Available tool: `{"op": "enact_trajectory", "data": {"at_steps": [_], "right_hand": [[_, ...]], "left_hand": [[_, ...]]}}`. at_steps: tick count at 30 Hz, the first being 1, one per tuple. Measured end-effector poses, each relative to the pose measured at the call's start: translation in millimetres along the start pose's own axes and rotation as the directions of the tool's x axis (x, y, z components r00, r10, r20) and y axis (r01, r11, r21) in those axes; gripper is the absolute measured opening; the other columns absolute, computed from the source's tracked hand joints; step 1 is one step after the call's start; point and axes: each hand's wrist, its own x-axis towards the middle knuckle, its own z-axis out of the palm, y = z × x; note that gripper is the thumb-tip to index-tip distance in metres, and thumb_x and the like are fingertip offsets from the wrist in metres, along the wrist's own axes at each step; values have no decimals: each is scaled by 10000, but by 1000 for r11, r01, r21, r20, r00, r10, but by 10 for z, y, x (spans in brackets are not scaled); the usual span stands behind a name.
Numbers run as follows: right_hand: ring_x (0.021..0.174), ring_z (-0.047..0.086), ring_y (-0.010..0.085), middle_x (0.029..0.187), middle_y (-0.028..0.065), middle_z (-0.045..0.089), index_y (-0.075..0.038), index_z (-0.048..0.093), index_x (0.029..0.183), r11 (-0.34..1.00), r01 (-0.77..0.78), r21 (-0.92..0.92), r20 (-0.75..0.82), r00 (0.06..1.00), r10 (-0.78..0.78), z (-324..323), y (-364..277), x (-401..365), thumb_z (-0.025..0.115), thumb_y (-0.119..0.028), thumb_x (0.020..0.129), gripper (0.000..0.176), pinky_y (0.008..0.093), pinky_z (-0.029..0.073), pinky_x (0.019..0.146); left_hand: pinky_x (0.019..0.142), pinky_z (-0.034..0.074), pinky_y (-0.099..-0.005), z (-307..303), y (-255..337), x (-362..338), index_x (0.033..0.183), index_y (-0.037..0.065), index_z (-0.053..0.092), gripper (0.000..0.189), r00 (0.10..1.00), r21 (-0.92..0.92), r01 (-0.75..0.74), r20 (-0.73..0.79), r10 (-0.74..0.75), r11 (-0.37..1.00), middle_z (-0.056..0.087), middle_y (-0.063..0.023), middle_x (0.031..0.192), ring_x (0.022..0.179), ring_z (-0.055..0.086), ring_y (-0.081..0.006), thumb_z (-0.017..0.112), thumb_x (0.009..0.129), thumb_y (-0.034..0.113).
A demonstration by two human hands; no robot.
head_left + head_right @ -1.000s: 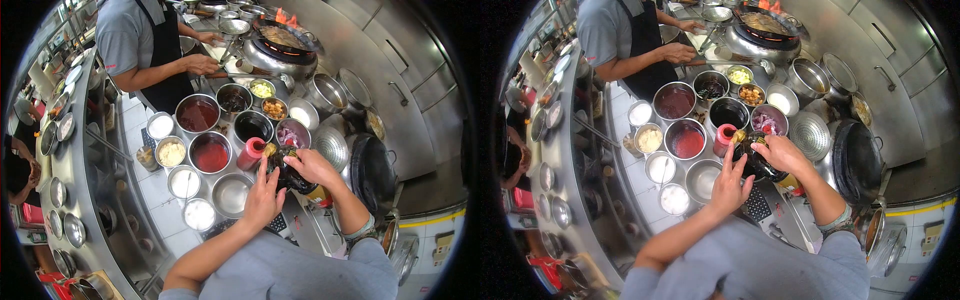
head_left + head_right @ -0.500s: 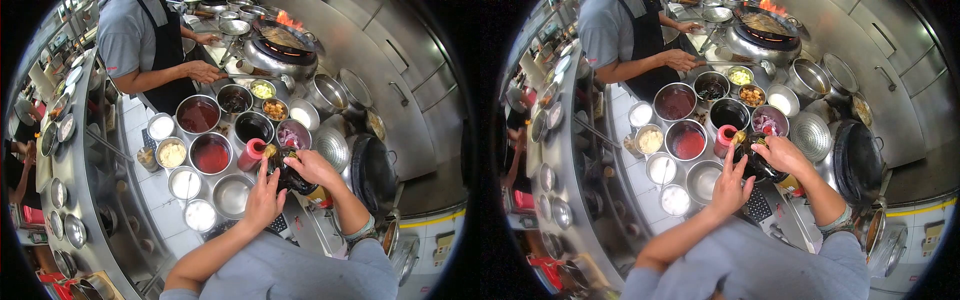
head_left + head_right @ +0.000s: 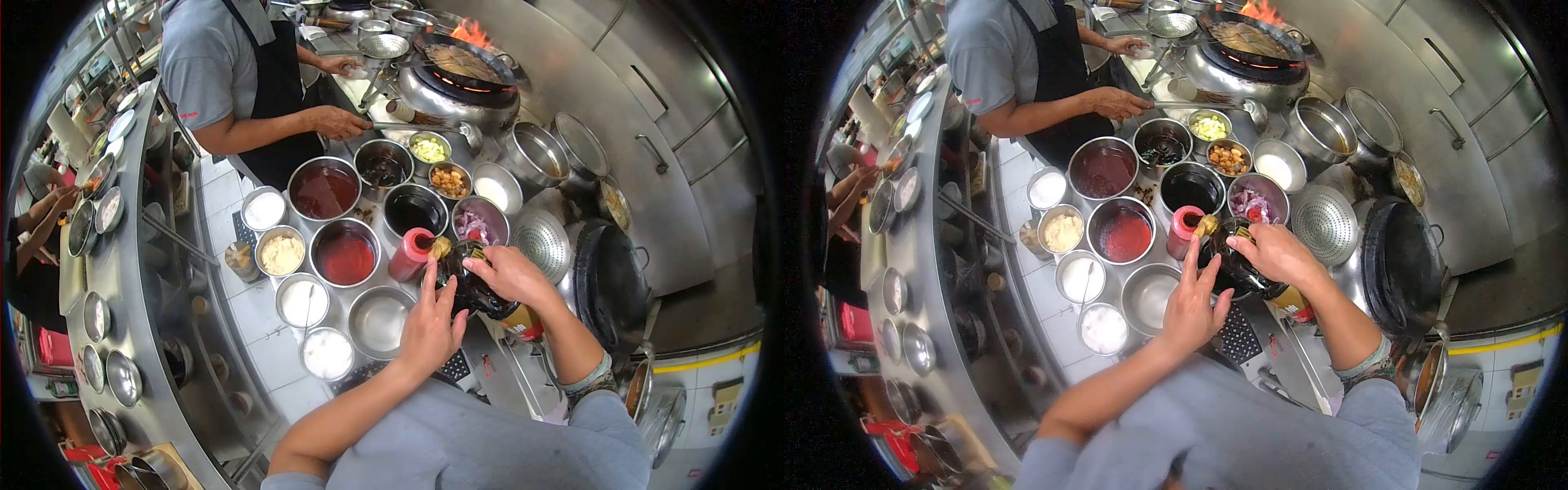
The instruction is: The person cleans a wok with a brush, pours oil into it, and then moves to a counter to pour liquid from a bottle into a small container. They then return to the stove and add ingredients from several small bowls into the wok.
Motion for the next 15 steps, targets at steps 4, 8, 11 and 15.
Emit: {"op": "enact_trajectory", "data": {"at_steps": [4, 8, 11, 15], "right_hand": [[747, 594, 476, 734, 302, 594, 77, 598, 737, 999, 12, 34, 6, 1000, -12, 17, 11, 6, 550, -468, 923, 578, 510, 462, 674], [740, 593, 473, 726, 300, 592, 76, 594, 731, 999, 8, 38, 9, 1000, -9, 16, 4, 8, 553, -465, 923, 575, 507, 461, 671], [751, 597, 472, 734, 303, 594, 76, 599, 737, 1000, 16, 18, 12, 1000, -17, 9, -3, 14, 552, -461, 923, 570, 506, 464, 678], [767, 602, 472, 740, 306, 597, 78, 606, 748, 1000, 5, 29, 24, 1000, -6, 9, -8, 17, 554, -451, 922, 559, 506, 470, 691]], "left_hand": [[781, 544, -399, 3, -13, -2, 1267, -78, 478, 579, 1000, -2, -7, -6, 7, 1000, 265, -321, 1469, 947, 641, -373, 720, 766, 84], [788, 542, -397, -10, -23, -4, 1263, -74, 483, 575, 1000, 2, -15, -9, 15, 1000, 264, -320, 1470, 949, 642, -367, 723, 765, 84], [783, 543, -398, -17, -23, -2, 1272, -66, 476, 585, 1000, 2, 7, 16, -7, 1000, 265, -323, 1469, 951, 641, -365, 724, 763, 82], [784, 538, -390, -31, -9, 11, 1212, -107, 541, 502, 1000, 12, 7, 5, -7, 1000, 277, -334, 1452, 927, 646, -331, 702, 776, 82]]}}
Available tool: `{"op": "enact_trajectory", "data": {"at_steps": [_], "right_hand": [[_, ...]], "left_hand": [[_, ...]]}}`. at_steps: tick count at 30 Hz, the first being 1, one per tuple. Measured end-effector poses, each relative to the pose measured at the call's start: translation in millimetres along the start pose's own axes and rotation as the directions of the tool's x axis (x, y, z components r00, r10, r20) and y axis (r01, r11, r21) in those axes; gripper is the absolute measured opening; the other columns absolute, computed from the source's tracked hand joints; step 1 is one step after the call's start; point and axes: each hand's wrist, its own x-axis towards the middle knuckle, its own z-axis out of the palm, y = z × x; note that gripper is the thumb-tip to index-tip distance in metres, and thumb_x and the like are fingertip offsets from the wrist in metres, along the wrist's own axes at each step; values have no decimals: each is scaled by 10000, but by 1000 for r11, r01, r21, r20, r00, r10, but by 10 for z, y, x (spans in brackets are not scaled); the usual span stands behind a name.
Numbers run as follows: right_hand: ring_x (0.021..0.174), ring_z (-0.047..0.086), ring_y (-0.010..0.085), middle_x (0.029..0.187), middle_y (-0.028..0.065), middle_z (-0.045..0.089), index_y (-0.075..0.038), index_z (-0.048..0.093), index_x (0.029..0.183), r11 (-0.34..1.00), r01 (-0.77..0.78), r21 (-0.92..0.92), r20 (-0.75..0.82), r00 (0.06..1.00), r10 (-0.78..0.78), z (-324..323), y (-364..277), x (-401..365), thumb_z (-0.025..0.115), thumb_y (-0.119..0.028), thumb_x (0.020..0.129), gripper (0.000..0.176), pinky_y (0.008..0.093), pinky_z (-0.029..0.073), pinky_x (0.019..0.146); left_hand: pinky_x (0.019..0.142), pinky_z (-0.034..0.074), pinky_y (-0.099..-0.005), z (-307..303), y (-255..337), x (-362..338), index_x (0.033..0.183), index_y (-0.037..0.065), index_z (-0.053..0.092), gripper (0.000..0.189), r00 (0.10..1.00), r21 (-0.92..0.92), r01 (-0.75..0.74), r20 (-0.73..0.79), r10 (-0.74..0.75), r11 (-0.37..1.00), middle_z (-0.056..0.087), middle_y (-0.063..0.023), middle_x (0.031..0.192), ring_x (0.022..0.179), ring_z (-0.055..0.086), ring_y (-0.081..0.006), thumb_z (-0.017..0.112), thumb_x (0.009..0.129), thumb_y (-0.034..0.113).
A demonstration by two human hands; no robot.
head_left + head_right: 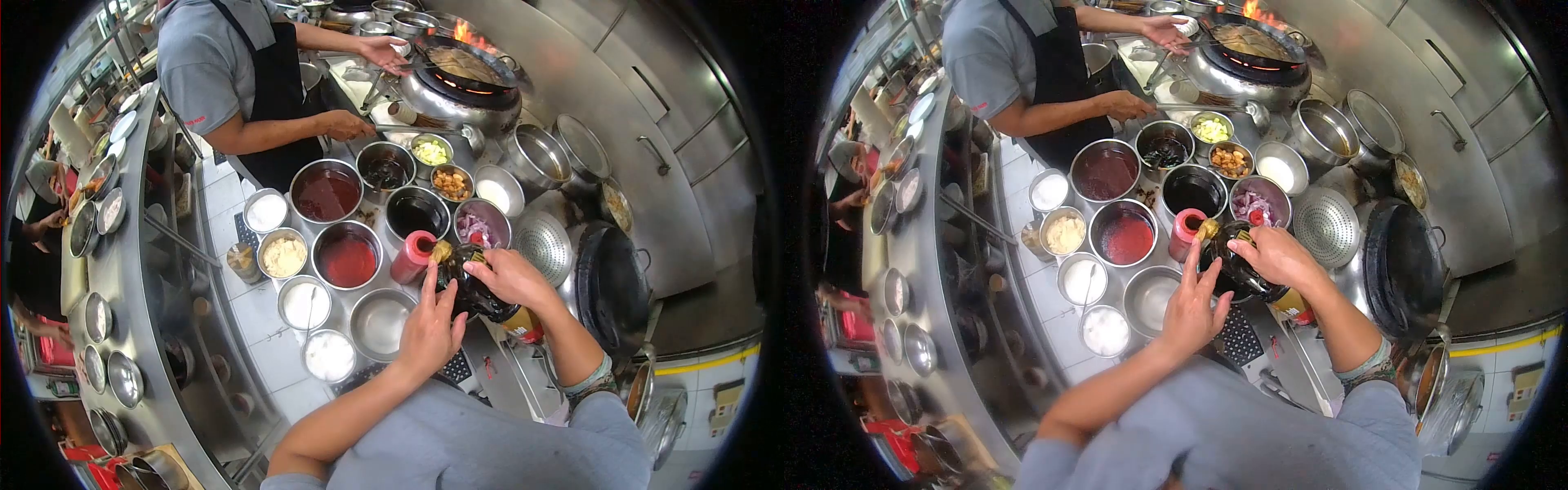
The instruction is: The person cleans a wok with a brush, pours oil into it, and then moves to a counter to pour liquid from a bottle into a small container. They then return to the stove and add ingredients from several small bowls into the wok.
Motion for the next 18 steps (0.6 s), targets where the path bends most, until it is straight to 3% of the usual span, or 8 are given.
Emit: {"op": "enact_trajectory", "data": {"at_steps": [5, 7, 10, 14, 16, 18], "right_hand": [[769, 604, 472, 742, 306, 599, 80, 607, 746, 1000, -1, 5, 6, 1000, 1, 10, 11, 11, 554, -444, 923, 555, 510, 470, 696], [773, 604, 470, 750, 307, 599, 79, 607, 738, 1000, 8, 12, -3, 1000, -8, 19, 19, 14, 553, -442, 923, 555, 511, 468, 699], [775, 602, 469, 752, 308, 598, 77, 606, 733, 1000, -11, -4, 8, 1000, 11, -6, -30, 6, 553, -439, 923, 553, 511, 466, 701], [775, 599, 469, 748, 307, 596, 76, 604, 728, 1000, -11, 14, 5, 1000, 11, 31, 15, 17, 553, -440, 923, 554, 510, 465, 699], [766, 599, 471, 742, 305, 595, 77, 604, 729, 1000, -2, 4, -2, 1000, 2, 43, 36, 24, 553, -442, 923, 556, 511, 463, 690], [760, 598, 472, 739, 304, 594, 77, 603, 727, 1000, 10, 15, -11, 1000, -10, 69, 71, 32, 553, -442, 924, 558, 512, 461, 685]], "left_hand": [[778, 539, -390, 14, -27, -11, 1213, -106, 542, 504, 1000, 2, -10, -9, 10, 1000, 273, -335, 1454, 922, 648, -331, 703, 774, 83], [775, 545, -409, 14, -37, -23, 1291, -45, 461, 609, 1000, 6, -4, 11, 4, 1000, 274, -331, 1461, 970, 638, -395, 728, 760, 86], [778, 540, -389, -23, 10, 3, 1214, -106, 540, 508, 1000, 36, 6, 9, -7, 999, 274, -334, 1453, 912, 652, -332, 705, 774, 86], [779, 541, -389, -10, -8, -6, 1220, -106, 535, 515, 1000, 26, 4, 5, -4, 1000, 275, -334, 1453, 917, 651, -334, 706, 773, 85], [778, 546, -412, -7, -16, -9, 1274, -53, 479, 587, 1000, 15, 10, 21, -11, 1000, 276, -326, 1462, 1007, 626, -411, 727, 764, 96], [775, 547, -411, 3, -23, -11, 1274, -54, 479, 585, 1000, 15, 7, 17, -7, 1000, 276, -327, 1462, 1005, 627, -412, 726, 765, 97]]}}
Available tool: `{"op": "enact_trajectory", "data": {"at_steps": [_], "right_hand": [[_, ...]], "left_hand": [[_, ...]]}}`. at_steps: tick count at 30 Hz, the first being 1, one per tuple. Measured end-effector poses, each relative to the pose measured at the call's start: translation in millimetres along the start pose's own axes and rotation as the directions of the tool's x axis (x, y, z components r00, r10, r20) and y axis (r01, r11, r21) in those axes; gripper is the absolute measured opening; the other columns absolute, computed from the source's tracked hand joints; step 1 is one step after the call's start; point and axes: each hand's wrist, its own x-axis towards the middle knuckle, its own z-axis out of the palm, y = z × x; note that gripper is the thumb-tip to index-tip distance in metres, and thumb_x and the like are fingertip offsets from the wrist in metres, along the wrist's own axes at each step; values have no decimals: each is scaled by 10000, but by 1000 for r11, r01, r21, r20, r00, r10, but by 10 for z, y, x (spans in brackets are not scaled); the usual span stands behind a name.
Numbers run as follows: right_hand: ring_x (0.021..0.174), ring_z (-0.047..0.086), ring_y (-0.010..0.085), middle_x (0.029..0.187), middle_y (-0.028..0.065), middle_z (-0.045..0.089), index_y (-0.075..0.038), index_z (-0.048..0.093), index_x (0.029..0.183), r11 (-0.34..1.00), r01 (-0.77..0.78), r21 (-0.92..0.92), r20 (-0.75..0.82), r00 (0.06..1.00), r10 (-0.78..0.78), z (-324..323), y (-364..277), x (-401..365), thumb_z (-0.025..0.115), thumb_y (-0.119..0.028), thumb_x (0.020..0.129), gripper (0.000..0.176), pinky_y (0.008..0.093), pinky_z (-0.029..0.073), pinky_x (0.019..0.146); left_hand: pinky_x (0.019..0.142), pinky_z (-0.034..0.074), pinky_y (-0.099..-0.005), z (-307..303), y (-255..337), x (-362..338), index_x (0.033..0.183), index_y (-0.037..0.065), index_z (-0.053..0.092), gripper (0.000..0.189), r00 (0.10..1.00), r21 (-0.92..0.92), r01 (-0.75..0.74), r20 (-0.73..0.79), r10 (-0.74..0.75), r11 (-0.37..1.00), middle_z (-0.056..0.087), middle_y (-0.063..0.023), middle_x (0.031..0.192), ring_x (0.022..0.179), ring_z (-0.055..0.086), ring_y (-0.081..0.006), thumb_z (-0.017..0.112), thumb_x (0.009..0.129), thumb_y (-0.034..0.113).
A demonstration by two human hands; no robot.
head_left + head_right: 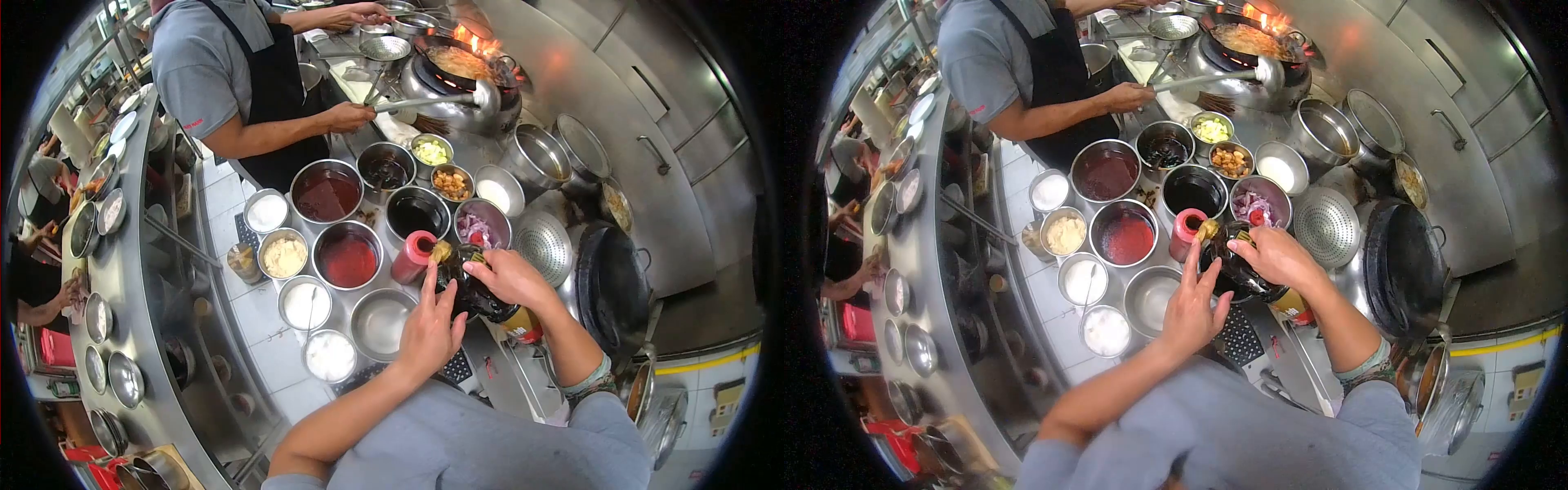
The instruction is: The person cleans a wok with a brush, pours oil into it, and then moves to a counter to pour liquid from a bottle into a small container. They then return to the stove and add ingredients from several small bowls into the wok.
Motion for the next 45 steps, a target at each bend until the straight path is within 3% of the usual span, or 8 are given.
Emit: {"op": "enact_trajectory", "data": {"at_steps": [2, 5, 7, 10, 16, 45], "right_hand": [[753, 597, 472, 736, 304, 593, 78, 601, 726, 1000, 11, 11, -10, 1000, -11, 2, 4, -4, 553, -443, 924, 560, 513, 460, 680], [744, 596, 473, 733, 302, 593, 78, 597, 721, 1000, 12, -8, -10, 1000, -12, -24, -37, -18, 554, -444, 923, 561, 516, 457, 674], [741, 595, 473, 728, 302, 592, 78, 594, 719, 1000, -9, -2, 5, 1000, 9, -35, -56, -22, 550, -442, 926, 561, 515, 457, 676], [690, 601, 431, 713, 275, 590, 58, 613, 781, 1000, 9, -8, -3, 1000, -9, 21, 32, -6, 545, -431, 926, 514, 468, 455, 631], [684, 599, 433, 708, 275, 586, 54, 617, 786, 1000, 20, 1, -4, 1000, -20, -5, 5, -15, 546, -422, 927, 502, 466, 455, 625], [734, 606, 446, 740, 276, 597, 51, 613, 810, 1000, 11, 3, 20, 1000, -11, 48, 73, 4, 545, -418, 934, 490, 470, 461, 649]], "left_hand": [[772, 549, -411, -1, 7, 4, 1273, -56, 478, 584, 1000, -1, -5, -3, 5, 1000, 276, -327, 1461, 1003, 628, -412, 725, 767, 99], [771, 543, -391, -10, 23, 15, 1216, -111, 529, 513, 1000, 7, -14, -16, 14, 1000, 275, -353, 1444, 908, 650, -337, 705, 772, 77], [773, 550, -412, 6, 7, 2, 1267, -57, 480, 578, 1000, -17, 1, -5, -2, 1000, 273, -328, 1462, 1023, 616, -421, 724, 766, 96], [795, 545, -417, 2, 4, -1, 1268, -59, 479, 580, 1000, -18, 4, 2, -3, 1000, 270, -328, 1464, 1076, 590, -439, 724, 764, 92], [845, 531, -431, 2, 18, -1, 1272, -56, 479, 584, 1000, -17, 10, 2, -10, 1000, 270, -330, 1464, 1171, 527, -469, 724, 763, 92], [844, 533, -436, 44, 11, -21, 1273, -44, 480, 569, 999, -10, 34, -5, -34, 999, 266, -329, 1466, 1178, 519, -473, 717, 780, 110]]}}
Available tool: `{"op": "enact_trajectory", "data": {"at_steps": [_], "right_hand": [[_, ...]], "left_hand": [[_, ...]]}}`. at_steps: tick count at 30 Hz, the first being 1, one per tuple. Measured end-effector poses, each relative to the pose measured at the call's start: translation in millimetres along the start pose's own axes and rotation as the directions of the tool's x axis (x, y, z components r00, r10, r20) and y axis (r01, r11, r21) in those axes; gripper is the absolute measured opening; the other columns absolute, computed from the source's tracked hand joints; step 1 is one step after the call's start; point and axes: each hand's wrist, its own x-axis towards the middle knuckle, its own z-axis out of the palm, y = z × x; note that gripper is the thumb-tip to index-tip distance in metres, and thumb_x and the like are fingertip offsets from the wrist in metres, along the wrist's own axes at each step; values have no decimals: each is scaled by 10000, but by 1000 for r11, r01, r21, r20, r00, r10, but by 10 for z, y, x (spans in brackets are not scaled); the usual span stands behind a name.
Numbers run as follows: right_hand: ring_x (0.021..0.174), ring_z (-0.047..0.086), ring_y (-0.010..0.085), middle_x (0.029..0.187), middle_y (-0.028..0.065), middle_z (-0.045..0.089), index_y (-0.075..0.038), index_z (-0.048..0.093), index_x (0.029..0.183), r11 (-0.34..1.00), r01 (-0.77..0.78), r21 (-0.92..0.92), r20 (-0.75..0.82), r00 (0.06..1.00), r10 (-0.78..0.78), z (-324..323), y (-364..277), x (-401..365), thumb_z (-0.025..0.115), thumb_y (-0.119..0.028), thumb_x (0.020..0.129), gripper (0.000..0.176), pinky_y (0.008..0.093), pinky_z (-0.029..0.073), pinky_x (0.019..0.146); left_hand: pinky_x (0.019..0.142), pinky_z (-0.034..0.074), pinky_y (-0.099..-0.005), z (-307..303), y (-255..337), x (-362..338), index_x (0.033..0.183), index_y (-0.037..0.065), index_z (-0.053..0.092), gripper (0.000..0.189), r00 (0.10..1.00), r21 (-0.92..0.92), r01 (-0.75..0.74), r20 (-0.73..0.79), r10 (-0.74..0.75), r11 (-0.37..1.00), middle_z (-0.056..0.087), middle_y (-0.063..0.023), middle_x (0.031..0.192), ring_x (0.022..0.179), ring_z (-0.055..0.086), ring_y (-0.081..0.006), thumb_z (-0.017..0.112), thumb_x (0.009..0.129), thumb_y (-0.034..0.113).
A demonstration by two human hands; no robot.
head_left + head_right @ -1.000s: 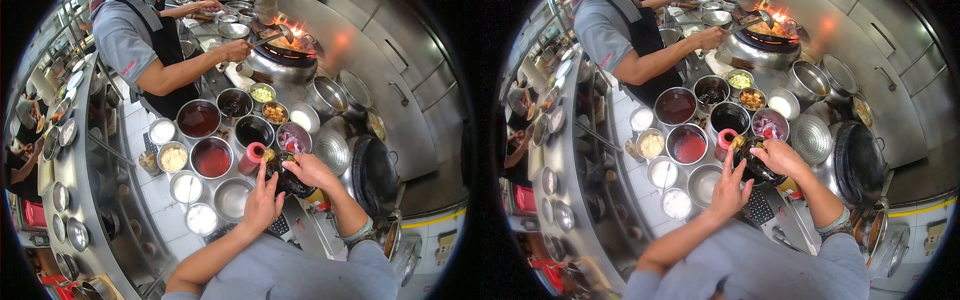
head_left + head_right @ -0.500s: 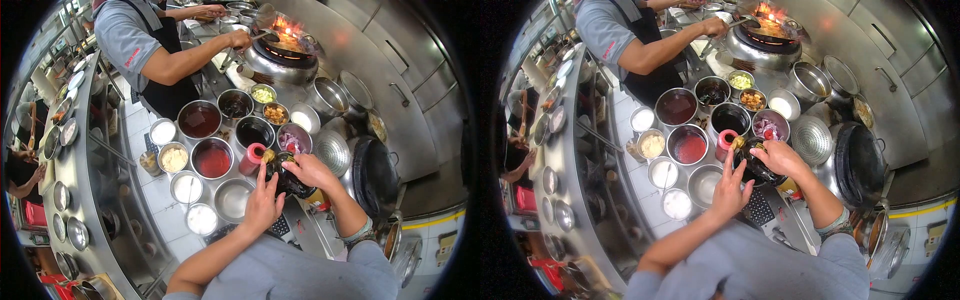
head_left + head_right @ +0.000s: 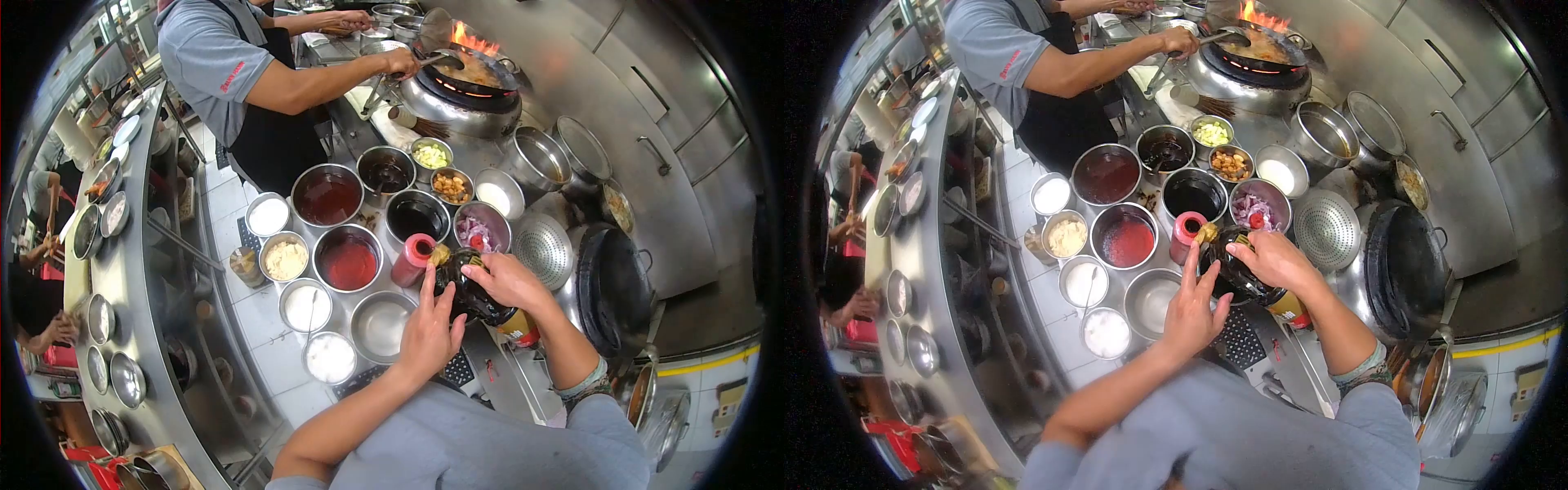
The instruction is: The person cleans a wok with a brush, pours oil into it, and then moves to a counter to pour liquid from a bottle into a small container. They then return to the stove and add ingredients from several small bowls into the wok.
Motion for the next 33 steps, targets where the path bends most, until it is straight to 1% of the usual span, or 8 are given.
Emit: {"op": "enact_trajectory", "data": {"at_steps": [14, 16, 19, 22, 23, 25, 29, 33], "right_hand": [[658, 576, 432, 703, 273, 579, 56, 602, 796, 998, 51, 43, -49, 998, -49, 19, -2, -17, 553, -395, 939, 476, 450, 451, 614], [775, 609, 451, 784, 297, 608, 65, 619, 823, 996, -16, 90, -28, 999, 18, -3, -18, -24, 543, -417, 938, 501, 489, 460, 693], [738, 616, 428, 771, 274, 616, 44, 626, 938, 974, 99, 203, -103, 992, -79, -19, 34, -54, 533, -392, 945, 446, 465, 465, 679], [678, 586, 224, 748, 150, 624, 13, 627, 1016, 924, 51, 379, -92, 996, -17, -159, -11, -151, 519, -281, 961, 318, 377, 462, 661], [652, 530, 137, 742, 56, 597, 10, 631, 1003, 897, 229, 377, -243, 960, -143, -100, 128, -114, 522, -236, 968, 272, 337, 443, 609], [597, 470, 78, 715, -22, 541, 3, 620, 964, 843, 271, 464, -266, 951, -159, -322, -31, -230, 512, -218, 984, 247, 277, 382, 526], [529, 365, -3, 667, -77, 469, -36, 579, 949, 672, 160, 723, -180, 983, -40, -580, -211, -464, 505, -203, 997, 189, 191, 247, 445], [534, 365, 1, 646, -74, 457, -14, 557, 931, 534, 430, 729, -298, 900, -318, -714, -324, -487, 592, -392, 951, 380, 188, 246, 455]], "left_hand": [[872, 520, -425, -45, 31, 44, 1236, -55, 509, 540, 999, 19, 7, -32, -7, 1000, 299, -316, 1458, 1202, 509, -452, 723, 765, 99], [918, 496, -430, -61, 55, 83, 1257, -45, 501, 561, 999, -17, 4, -43, -5, 1000, 322, -303, 1451, 1225, 491, -444, 722, 759, 90], [968, 463, -432, -88, 103, 180, 1277, -44, 488, 586, 994, -21, -41, -103, 39, 999, 341, -286, 1447, 1242, 476, -435, 722, 754, 79], [1046, 389, -445, -159, 255, 335, 1338, -52, 432, 715, 972, 69, -135, -187, 145, 989, 418, -279, 1399, 1275, 450, -415, 751, 716, 99], [1081, 337, -460, -192, 329, 380, 1368, -52, 404, 761, 971, 83, -148, -177, 161, 985, 393, -266, 1426, 1314, 403, -408, 759, 721, 135], [1106, 264, -510, -297, 540, 487, 1443, -37, 301, 843, 973, 258, -119, -163, 165, 959, 281, -211, 1516, 1363, 301, -427, 709, 798, 319], [1101, 242, -550, -615, 901, 699, 1492, 13, 226, 888, 953, 309, -139, -217, 212, 941, 223, -177, 1549, 1393, 228, -439, 661, 827, 409], [1114, 221, -545, -922, 1197, 680, 1489, 16, 238, 872, 919, 362, -167, -279, 278, 917, 289, -183, 1514, 1395, 216, -449, 660, 831, 402]]}}
